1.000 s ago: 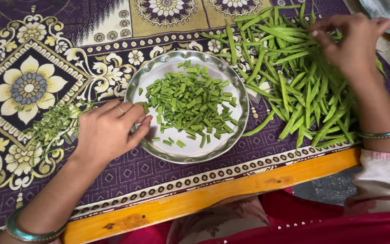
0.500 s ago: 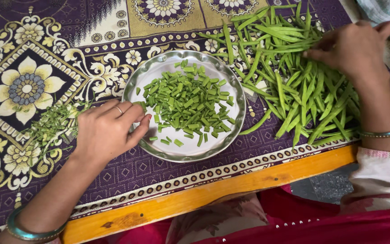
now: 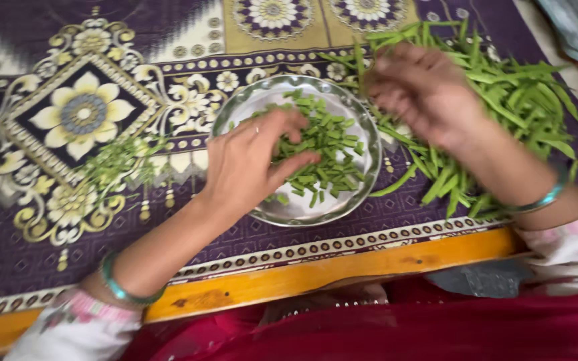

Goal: The person snaps green beans into smaller pieces by hand and places them into a metal bowl.

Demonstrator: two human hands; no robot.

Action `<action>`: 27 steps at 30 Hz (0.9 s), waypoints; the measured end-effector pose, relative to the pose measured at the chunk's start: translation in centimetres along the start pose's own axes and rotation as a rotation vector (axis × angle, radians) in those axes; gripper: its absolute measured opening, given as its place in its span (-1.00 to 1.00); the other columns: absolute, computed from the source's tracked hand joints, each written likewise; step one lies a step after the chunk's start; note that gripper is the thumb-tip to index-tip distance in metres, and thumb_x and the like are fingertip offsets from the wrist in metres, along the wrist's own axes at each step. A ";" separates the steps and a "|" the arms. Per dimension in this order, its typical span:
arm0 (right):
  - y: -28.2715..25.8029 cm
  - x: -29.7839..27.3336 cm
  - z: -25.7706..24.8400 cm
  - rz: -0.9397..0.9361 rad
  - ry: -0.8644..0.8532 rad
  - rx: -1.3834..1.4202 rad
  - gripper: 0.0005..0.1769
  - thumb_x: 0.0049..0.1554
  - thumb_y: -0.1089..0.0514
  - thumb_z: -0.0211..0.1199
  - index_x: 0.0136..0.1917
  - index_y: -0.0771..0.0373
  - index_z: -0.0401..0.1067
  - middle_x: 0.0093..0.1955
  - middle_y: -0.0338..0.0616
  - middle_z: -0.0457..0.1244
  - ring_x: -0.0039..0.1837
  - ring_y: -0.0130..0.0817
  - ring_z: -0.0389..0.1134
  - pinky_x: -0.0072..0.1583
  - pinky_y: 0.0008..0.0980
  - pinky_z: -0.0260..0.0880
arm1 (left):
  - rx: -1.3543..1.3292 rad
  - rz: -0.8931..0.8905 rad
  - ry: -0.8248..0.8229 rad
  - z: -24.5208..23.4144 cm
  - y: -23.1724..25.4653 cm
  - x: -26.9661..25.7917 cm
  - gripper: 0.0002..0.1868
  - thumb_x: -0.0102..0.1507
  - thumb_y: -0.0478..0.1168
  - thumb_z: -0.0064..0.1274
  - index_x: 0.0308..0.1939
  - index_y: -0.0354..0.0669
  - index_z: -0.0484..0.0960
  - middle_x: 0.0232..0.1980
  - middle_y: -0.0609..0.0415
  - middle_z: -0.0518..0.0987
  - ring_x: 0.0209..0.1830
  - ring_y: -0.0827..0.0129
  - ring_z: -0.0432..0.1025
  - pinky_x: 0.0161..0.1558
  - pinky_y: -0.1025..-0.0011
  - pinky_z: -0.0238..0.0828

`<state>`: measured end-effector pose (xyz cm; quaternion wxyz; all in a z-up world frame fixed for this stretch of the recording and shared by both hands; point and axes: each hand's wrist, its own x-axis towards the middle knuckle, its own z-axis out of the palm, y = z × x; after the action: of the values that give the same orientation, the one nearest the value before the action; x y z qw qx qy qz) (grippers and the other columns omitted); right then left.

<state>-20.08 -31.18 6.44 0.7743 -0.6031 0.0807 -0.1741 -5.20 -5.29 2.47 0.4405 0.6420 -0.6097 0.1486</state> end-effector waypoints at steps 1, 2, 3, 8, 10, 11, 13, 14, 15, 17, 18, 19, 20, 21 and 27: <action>1.2 0.5 2.0 0.013 -0.026 0.010 -0.88 0.33 0.34 0.21 0.12 0.45 0.46 -0.04 0.10 0.40 -0.12 -0.36 0.44 -0.04 -0.50 0.50 | 0.017 -0.008 0.007 -0.1 -0.1 0.1 -0.63 0.15 -0.08 0.41 -0.11 -0.18 0.62 -0.28 0.20 0.67 -0.49 0.48 0.49 -0.58 0.47 0.27; 2.4 0.8 3.9 0.048 0.004 0.014 -0.86 0.27 0.34 0.21 0.11 0.40 0.45 -0.02 0.05 0.41 -0.06 -0.36 0.47 0.01 -0.48 0.51 | -0.104 -0.098 0.068 -0.2 -0.3 0.0 -0.62 0.19 -0.14 0.40 -0.06 -0.21 0.57 -0.23 0.21 0.67 -0.47 0.53 0.48 -0.51 0.52 0.31; 3.5 0.8 5.5 0.082 0.036 0.019 -0.82 0.21 0.33 0.21 0.11 0.34 0.44 0.01 0.00 0.42 0.00 -0.36 0.50 0.05 -0.46 0.53 | -0.225 -0.186 0.129 -0.5 -0.6 -0.1 -0.60 0.23 -0.20 0.38 0.00 -0.25 0.51 -0.18 0.21 0.68 -0.44 0.59 0.48 -0.44 0.56 0.34; 7.0 0.7 9.8 0.157 -0.080 0.107 -0.86 0.28 0.27 0.23 0.12 0.33 0.43 0.06 -0.04 0.42 0.11 -0.32 0.49 0.19 -0.31 0.47 | -0.384 -0.286 0.191 -1.9 -3.2 -1.8 -0.80 0.29 -0.33 0.26 -0.02 -0.20 0.65 -0.07 0.12 0.69 -0.23 0.57 0.51 -0.33 0.57 0.34; 7.5 0.8 10.3 0.183 -0.095 0.124 -0.84 0.27 0.25 0.22 0.13 0.30 0.43 0.07 -0.08 0.42 0.13 -0.33 0.48 0.23 -0.28 0.46 | -0.418 -0.196 0.229 -1.7 -4.0 -2.2 -0.81 0.33 -0.33 0.24 0.02 -0.20 0.66 0.03 0.09 0.68 -0.06 0.55 0.56 -0.18 0.57 0.41; 7.7 0.7 10.4 0.209 -0.059 0.110 -0.81 0.26 0.23 0.21 0.14 0.29 0.44 0.09 -0.08 0.43 0.14 -0.33 0.47 0.24 -0.28 0.44 | -0.432 -0.202 0.211 -1.4 -4.2 -2.2 -0.84 0.34 -0.33 0.22 0.01 -0.18 0.70 0.00 0.09 0.69 -0.16 0.55 0.48 -0.19 0.56 0.38; 8.0 0.4 10.4 0.238 -0.029 0.094 -0.79 0.25 0.21 0.20 0.16 0.28 0.45 0.11 -0.08 0.43 0.15 -0.33 0.46 0.26 -0.27 0.42 | -0.441 -0.211 0.199 -0.8 -4.3 -2.4 -0.86 0.35 -0.33 0.20 0.00 -0.16 0.74 -0.03 0.09 0.70 -0.26 0.54 0.41 -0.20 0.55 0.36; 8.2 0.3 10.4 0.244 -0.028 0.085 -0.80 0.23 0.23 0.20 0.13 0.27 0.44 0.09 -0.10 0.42 0.16 -0.31 0.46 0.27 -0.26 0.43 | -0.421 -0.211 0.169 -0.5 -4.1 -2.5 -0.84 0.33 -0.31 0.19 -0.01 -0.16 0.74 -0.06 0.09 0.69 -0.31 0.53 0.37 -0.23 0.53 0.33; 8.4 0.2 10.4 0.250 -0.024 0.076 -0.82 0.21 0.24 0.21 0.10 0.27 0.43 0.08 -0.12 0.41 0.17 -0.29 0.46 0.29 -0.24 0.44 | -0.403 -0.211 0.138 -0.4 -3.9 -2.6 -0.83 0.31 -0.30 0.18 -0.02 -0.15 0.75 -0.10 0.10 0.69 -0.37 0.52 0.33 -0.27 0.52 0.30; 8.6 0.0 10.4 0.150 -0.099 0.045 -0.84 0.19 0.25 0.23 0.07 0.27 0.41 0.06 -0.15 0.39 0.14 -0.28 0.47 0.25 -0.23 0.47 | -0.395 -0.212 0.164 -0.2 -3.6 -2.7 -0.86 0.34 -0.30 0.18 -0.03 -0.17 0.71 -0.11 0.11 0.65 -0.34 0.51 0.34 -0.25 0.51 0.30; 8.7 -0.1 10.4 0.047 -0.168 0.014 -0.85 0.17 0.27 0.24 0.04 0.28 0.39 0.05 -0.17 0.37 0.12 -0.28 0.49 0.22 -0.23 0.49 | -0.391 -0.210 0.188 -0.2 -3.5 -2.7 -0.89 0.36 -0.29 0.17 -0.04 -0.20 0.68 -0.12 0.11 0.62 -0.32 0.51 0.35 -0.24 0.50 0.30; 8.6 0.0 10.2 0.052 -0.170 0.015 -0.85 0.17 0.27 0.24 0.04 0.28 0.39 0.05 -0.17 0.37 0.12 -0.28 0.49 0.22 -0.23 0.49 | -0.390 -0.215 0.189 -0.2 -3.3 -2.8 -0.89 0.36 -0.29 0.17 -0.04 -0.20 0.68 -0.12 0.11 0.62 -0.32 0.51 0.35 -0.24 0.50 0.30; 8.2 0.3 9.9 -0.093 -0.129 -0.067 -0.81 0.17 0.26 0.23 0.07 0.23 0.37 0.05 -0.19 0.37 0.08 -0.36 0.44 0.18 -0.36 0.42 | -0.367 -0.226 0.184 -0.3 -3.2 -2.8 -0.90 0.36 -0.29 0.14 -0.06 -0.20 0.66 -0.12 0.12 0.60 -0.34 0.51 0.36 -0.27 0.51 0.31; 7.8 0.6 9.7 -0.242 -0.086 -0.149 -0.77 0.17 0.25 0.23 0.11 0.18 0.35 0.05 -0.21 0.37 0.04 -0.45 0.39 0.14 -0.49 0.35 | -0.344 -0.233 0.178 -0.4 -3.1 -2.8 -0.91 0.37 -0.29 0.12 -0.08 -0.21 0.63 -0.13 0.12 0.58 -0.36 0.52 0.37 -0.30 0.51 0.32; 5.0 0.6 8.8 -0.275 -0.134 -0.623 -0.82 0.34 0.17 0.26 0.04 0.36 0.38 -0.11 -0.31 0.26 -0.08 -0.64 0.23 -0.03 -0.56 0.24 | -0.332 -0.209 0.133 -0.6 -2.0 -2.9 -0.92 0.36 -0.26 0.09 -0.09 -0.15 0.60 -0.11 0.12 0.57 -0.40 0.55 0.49 -0.34 0.51 0.42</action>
<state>-15.68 -22.34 3.98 0.5261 -0.8257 -0.0030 -0.2037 -3.76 -3.22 -0.13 0.5927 0.6090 -0.5255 0.0418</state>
